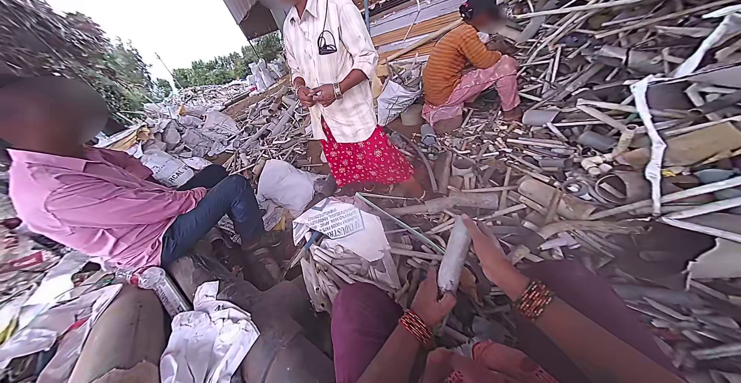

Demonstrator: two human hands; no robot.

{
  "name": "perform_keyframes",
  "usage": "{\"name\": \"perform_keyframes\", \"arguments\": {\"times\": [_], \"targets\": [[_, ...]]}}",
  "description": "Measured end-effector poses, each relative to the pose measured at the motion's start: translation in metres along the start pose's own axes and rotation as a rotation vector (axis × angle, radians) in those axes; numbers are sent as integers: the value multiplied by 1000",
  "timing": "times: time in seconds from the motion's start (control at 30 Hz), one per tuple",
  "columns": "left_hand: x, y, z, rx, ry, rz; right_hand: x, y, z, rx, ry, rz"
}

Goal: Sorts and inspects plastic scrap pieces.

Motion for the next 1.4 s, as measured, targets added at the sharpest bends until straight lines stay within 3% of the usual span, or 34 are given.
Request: {"name": "perform_keyframes", "arguments": {"times": [0.5,0.9,1.4], "targets": [[2,-5,-1,134,31,-12,0,2,2,6,-32,-7],[2,-2,0,-16,-30,-27,-7,2,7,39,-41,6],[0,0,0,13,-25,-12,-1,3,2,11,-54,-10]]}}
Point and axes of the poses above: each hand's wrist, its own x-axis away from the middle knuckle, its own y-axis out of the palm, z = x × y, the point moved 5 cm from there along -x, towards the middle knuckle, and after that the axes turned 13 degrees about z, right-handed, at the moved point
